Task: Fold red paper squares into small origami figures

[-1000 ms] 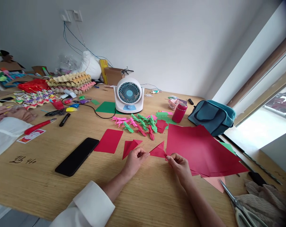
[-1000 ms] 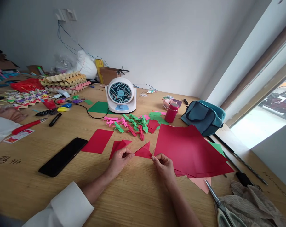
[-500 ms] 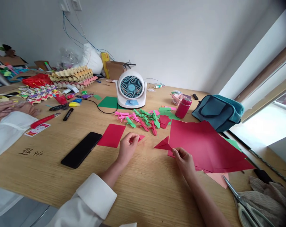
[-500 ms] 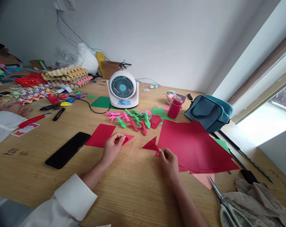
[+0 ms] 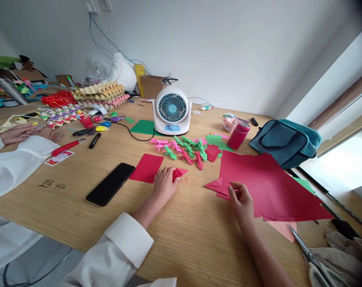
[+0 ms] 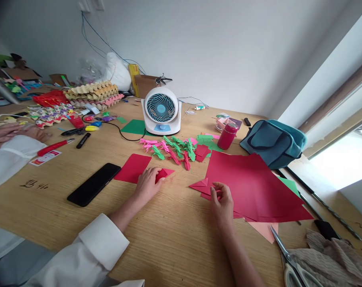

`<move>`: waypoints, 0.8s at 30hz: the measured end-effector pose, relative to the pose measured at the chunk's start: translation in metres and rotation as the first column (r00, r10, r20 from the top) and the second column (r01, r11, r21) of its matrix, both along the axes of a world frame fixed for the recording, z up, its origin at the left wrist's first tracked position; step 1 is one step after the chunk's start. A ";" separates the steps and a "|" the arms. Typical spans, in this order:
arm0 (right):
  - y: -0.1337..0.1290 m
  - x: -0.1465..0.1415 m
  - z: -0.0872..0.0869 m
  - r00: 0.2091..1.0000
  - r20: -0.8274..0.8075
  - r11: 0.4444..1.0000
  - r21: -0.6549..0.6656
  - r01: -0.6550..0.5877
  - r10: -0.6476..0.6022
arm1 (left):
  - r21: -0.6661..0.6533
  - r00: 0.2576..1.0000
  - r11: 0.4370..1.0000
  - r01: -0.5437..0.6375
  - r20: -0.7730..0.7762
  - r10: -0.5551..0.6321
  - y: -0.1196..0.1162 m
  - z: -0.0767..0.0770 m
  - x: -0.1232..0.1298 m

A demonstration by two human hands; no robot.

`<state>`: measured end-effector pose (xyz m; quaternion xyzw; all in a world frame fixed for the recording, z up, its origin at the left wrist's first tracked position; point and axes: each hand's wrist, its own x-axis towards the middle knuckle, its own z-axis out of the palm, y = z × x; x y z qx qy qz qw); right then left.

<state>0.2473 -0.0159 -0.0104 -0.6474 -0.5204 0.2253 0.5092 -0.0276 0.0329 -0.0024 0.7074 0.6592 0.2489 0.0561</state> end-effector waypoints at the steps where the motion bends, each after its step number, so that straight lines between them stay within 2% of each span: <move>1: -0.001 -0.001 0.000 1.000 0.016 1.000 0.008 -0.006 0.006 | -0.016 1.000 1.000 -0.001 -0.011 0.001 0.000 0.000 0.000; 6: -0.003 -0.005 0.000 0.995 0.092 0.997 0.064 -0.040 0.034 | -0.037 0.998 0.998 0.051 0.026 -0.050 0.000 0.001 0.000; 8: -0.003 -0.006 0.000 0.994 0.098 0.994 0.087 -0.059 0.051 | 0.006 0.991 0.997 0.082 0.106 -0.083 -0.001 0.003 0.002; 10: -0.004 -0.007 0.000 0.993 0.089 0.990 0.113 -0.090 0.080 | 0.062 0.958 0.990 0.124 0.253 -0.136 -0.003 0.005 0.006; 12: -0.006 -0.010 0.001 0.989 0.063 0.983 0.120 -0.138 0.131 | 0.096 0.865 0.978 0.184 0.458 -0.208 -0.006 0.007 0.011; 15: -0.011 -0.019 0.001 0.971 -0.017 0.969 0.081 -0.235 0.237 | 0.092 0.607 0.946 0.309 0.747 -0.271 -0.010 0.009 0.021; 17: -0.015 -0.026 0.001 0.942 -0.094 0.946 0.058 -0.318 0.323 | 0.062 0.432 0.925 0.375 0.871 -0.233 -0.014 0.009 0.028; 19: -0.018 -0.032 0.001 0.903 -0.155 0.916 0.048 -0.399 0.402 | 0.009 0.303 0.908 0.418 0.941 -0.149 -0.019 0.011 0.034; 21: -0.021 -0.036 0.001 0.858 -0.209 0.881 0.038 -0.472 0.469 | -0.049 0.228 0.888 0.457 0.972 -0.064 -0.025 0.014 0.039; 24: -0.025 -0.042 0.002 0.791 -0.308 0.835 0.026 -0.549 0.529 | -0.098 0.185 0.860 0.501 0.983 0.005 -0.034 0.020 0.044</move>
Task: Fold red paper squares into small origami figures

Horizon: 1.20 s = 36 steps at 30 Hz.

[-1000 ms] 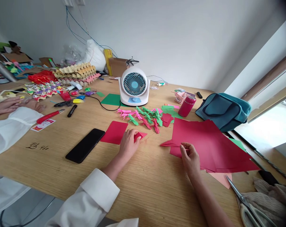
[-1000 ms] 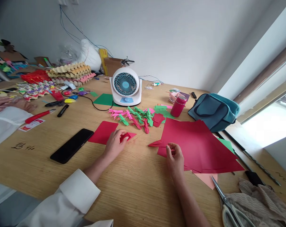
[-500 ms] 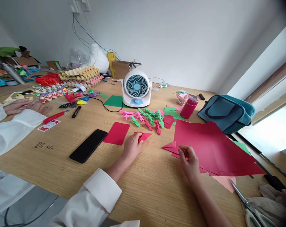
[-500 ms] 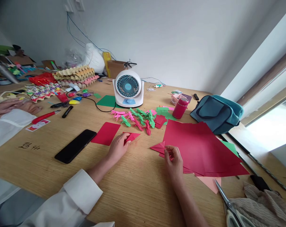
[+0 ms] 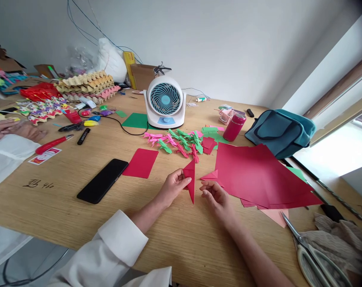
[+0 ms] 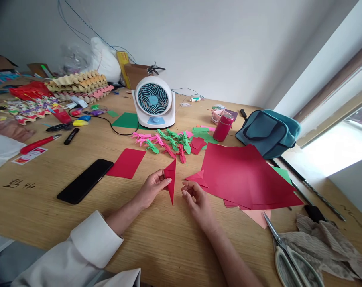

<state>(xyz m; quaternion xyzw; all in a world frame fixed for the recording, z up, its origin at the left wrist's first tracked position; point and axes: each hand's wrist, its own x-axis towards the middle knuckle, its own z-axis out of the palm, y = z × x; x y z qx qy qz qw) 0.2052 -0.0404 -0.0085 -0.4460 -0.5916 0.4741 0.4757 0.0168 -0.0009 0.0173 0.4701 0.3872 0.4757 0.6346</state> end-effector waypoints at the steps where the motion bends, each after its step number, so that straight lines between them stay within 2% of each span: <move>1: -0.001 -0.002 0.001 0.999 -0.030 0.999 -0.022 -0.026 0.025 | -0.006 1.000 1.000 0.014 0.000 -0.014 -0.002 0.001 0.001; 6: -0.002 -0.012 0.003 0.975 -0.159 0.985 -0.044 -0.165 0.156 | 0.091 0.994 0.994 0.067 -0.088 -0.059 -0.006 -0.004 0.007; 12: 0.001 -0.016 -0.004 0.989 -0.140 0.997 -0.058 -0.052 0.044 | 0.221 0.956 0.970 0.105 -0.291 -0.037 -0.008 -0.014 0.011; 14: 0.001 -0.016 -0.005 0.982 -0.183 0.996 -0.071 -0.049 0.036 | 0.267 0.943 0.960 0.079 -0.334 0.016 -0.009 -0.014 0.010; 18: 0.001 -0.014 -0.006 0.962 -0.267 0.992 -0.095 -0.079 0.051 | 0.338 0.904 0.938 -0.072 -0.375 0.204 -0.007 -0.013 0.008; 20: 0.001 -0.014 -0.007 0.959 -0.279 0.992 -0.096 -0.080 0.051 | 0.316 0.903 0.946 -0.077 -0.380 0.201 -0.006 -0.014 0.006; 24: 0.001 -0.015 -0.005 0.967 -0.251 0.993 -0.095 -0.067 0.041 | 0.216 0.955 0.975 0.051 -0.297 0.016 -0.002 -0.016 0.006; 28: -0.001 -0.014 0.000 0.984 -0.171 0.994 -0.085 -0.062 0.047 | 0.210 0.970 0.978 0.016 -0.240 0.035 -0.002 -0.014 0.006; 31: -0.002 -0.013 0.002 0.992 -0.118 0.995 -0.084 -0.057 0.047 | 0.149 0.974 0.987 0.058 -0.226 -0.023 -0.002 -0.012 0.005; 36: -0.001 -0.012 -0.004 0.996 -0.074 0.993 -0.095 -0.063 0.056 | 0.162 0.958 0.985 0.066 -0.288 -0.016 -0.003 -0.011 0.006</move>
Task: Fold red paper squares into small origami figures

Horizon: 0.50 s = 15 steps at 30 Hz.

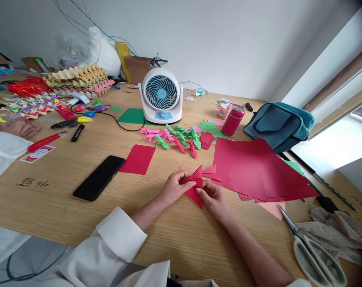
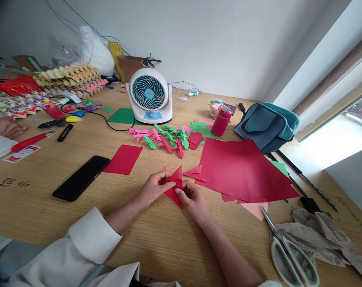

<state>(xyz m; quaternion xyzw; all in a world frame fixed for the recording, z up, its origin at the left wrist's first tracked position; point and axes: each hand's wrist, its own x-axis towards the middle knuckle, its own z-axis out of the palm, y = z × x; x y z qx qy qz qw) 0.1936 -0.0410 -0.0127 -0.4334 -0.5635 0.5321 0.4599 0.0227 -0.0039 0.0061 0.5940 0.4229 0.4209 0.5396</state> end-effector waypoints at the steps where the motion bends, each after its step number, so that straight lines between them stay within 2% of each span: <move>1: 0.000 0.000 -0.002 1.000 0.004 1.000 -0.006 -0.009 0.009 | 0.010 1.000 1.000 0.005 -0.017 -0.004 0.000 0.000 0.000; 5: 0.000 0.000 -0.004 0.999 0.048 1.000 -0.008 -0.009 0.009 | 0.039 0.992 0.997 0.070 -0.107 -0.066 -0.002 0.001 0.001; 8: -0.001 -0.001 0.000 0.996 0.087 1.000 0.013 0.001 -0.003 | 0.074 0.979 0.995 0.070 -0.198 -0.055 -0.004 0.001 0.001; 15: -0.003 0.001 0.010 0.979 0.202 0.998 0.047 -0.043 0.032 | 0.030 0.998 1.000 0.009 -0.063 -0.007 -0.003 -0.001 0.000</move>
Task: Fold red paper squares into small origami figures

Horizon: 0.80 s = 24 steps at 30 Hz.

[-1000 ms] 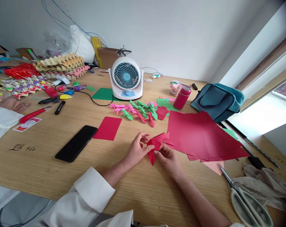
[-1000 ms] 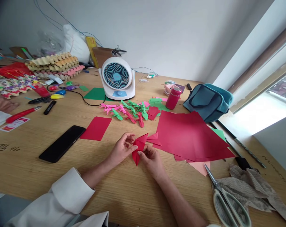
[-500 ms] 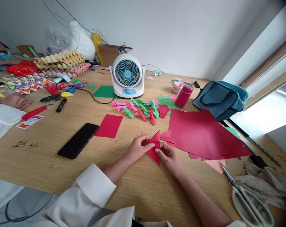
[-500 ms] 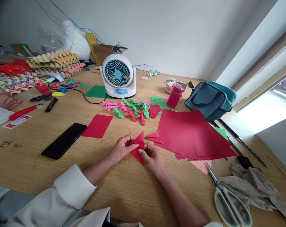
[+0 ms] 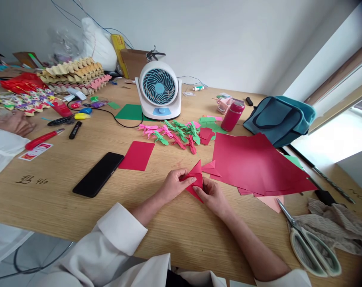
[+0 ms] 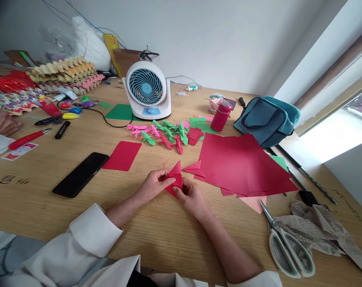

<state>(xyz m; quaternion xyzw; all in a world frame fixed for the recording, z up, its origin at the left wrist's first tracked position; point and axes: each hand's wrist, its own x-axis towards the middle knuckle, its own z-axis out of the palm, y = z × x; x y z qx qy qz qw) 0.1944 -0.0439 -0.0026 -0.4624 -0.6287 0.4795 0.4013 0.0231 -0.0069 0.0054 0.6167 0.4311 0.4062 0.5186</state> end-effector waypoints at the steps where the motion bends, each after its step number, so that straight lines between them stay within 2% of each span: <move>1: 0.000 0.000 0.000 1.000 -0.002 1.000 -0.001 0.006 -0.006 | -0.006 1.000 1.000 -0.011 0.017 0.011 0.001 0.000 0.000; 10: 0.001 0.003 -0.007 0.997 -0.023 0.997 -0.004 0.079 -0.079 | -0.081 0.976 0.990 -0.112 0.181 0.125 0.007 0.006 -0.006; 15: 0.000 0.003 -0.005 0.988 -0.039 0.986 0.060 0.152 -0.150 | -0.173 0.925 0.982 -0.079 0.354 0.137 0.007 0.007 -0.004; 20: -0.005 0.005 0.007 0.996 0.003 0.991 0.103 0.091 -0.091 | -0.269 0.884 0.963 -0.025 0.444 0.146 0.008 0.006 -0.006; 24: -0.005 0.008 0.012 0.994 -0.111 1.000 0.012 -0.003 0.004 | -0.254 0.876 0.967 0.007 0.467 0.117 0.008 0.010 -0.007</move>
